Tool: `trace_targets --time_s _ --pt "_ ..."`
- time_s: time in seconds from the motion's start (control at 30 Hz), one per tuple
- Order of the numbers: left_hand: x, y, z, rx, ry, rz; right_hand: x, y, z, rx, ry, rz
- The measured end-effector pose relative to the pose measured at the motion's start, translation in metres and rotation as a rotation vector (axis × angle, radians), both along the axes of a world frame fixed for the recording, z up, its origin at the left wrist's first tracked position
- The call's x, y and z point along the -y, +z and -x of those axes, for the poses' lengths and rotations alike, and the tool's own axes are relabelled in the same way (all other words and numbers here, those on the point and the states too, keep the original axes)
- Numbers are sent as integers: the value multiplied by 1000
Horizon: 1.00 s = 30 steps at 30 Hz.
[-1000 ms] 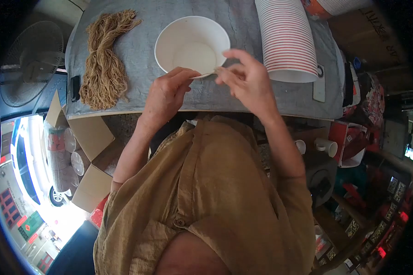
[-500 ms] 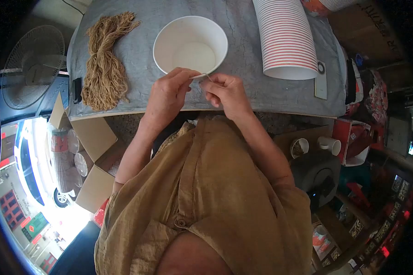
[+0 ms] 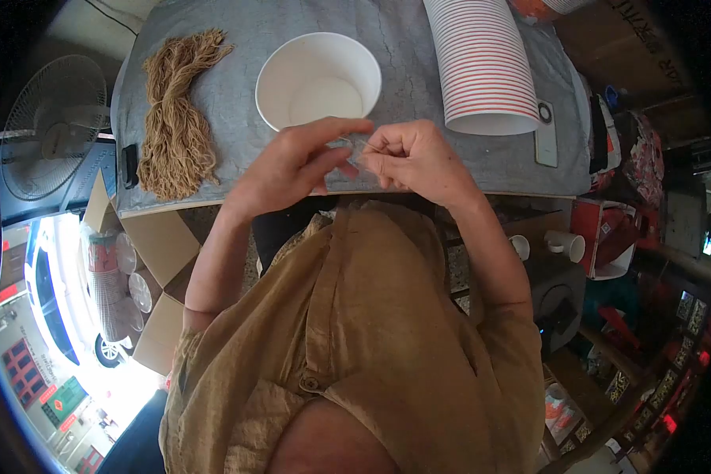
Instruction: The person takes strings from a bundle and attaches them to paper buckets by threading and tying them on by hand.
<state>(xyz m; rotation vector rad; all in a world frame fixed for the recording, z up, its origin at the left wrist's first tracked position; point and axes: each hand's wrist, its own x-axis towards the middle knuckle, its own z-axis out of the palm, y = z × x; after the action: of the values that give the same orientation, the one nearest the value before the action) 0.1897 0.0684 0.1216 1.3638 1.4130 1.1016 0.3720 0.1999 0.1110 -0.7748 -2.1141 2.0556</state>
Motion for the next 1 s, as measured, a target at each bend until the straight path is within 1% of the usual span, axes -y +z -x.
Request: trace_targets --time_s 0.03,0.1,0.2,0.3,0.33,0.4,0.5,0.6,0.7,0.8,0.9,1.0 --pt "-4 1 0 50 -56 71 -3 1 0 -18 -1 -5" --pt "-10 -9 5 131 -45 118 -8 2 -2 -55 -8 -14" --pt "-13 -16 8 284 -37 159 -7 2 -3 -186 -201 -13" --pt "-15 -14 10 379 -20 174 -3 -10 -5 -333 -284 -211" --pt "-15 -13 10 398 -11 178 -2 -12 -5 -359 -272 -257" --pt "-16 -14 11 404 -13 175 -2 -14 -7 -411 -249 -349" --pt "-17 -15 9 411 -11 181 -6 -12 -6 -337 -182 -508" --pt "-18 -16 8 405 -11 182 -3 -5 -3 -310 -160 -587" --pt "-19 -17 8 397 -4 179 -5 -8 -4 -275 -127 -557" --pt "-18 -20 10 385 5 154 -4 -12 -2 -326 -174 -550" --pt "-17 -25 12 377 17 122 -5 -8 2 -371 -189 -741" --pt "-16 -25 12 394 24 123 -5 -6 6 -420 -205 -812"
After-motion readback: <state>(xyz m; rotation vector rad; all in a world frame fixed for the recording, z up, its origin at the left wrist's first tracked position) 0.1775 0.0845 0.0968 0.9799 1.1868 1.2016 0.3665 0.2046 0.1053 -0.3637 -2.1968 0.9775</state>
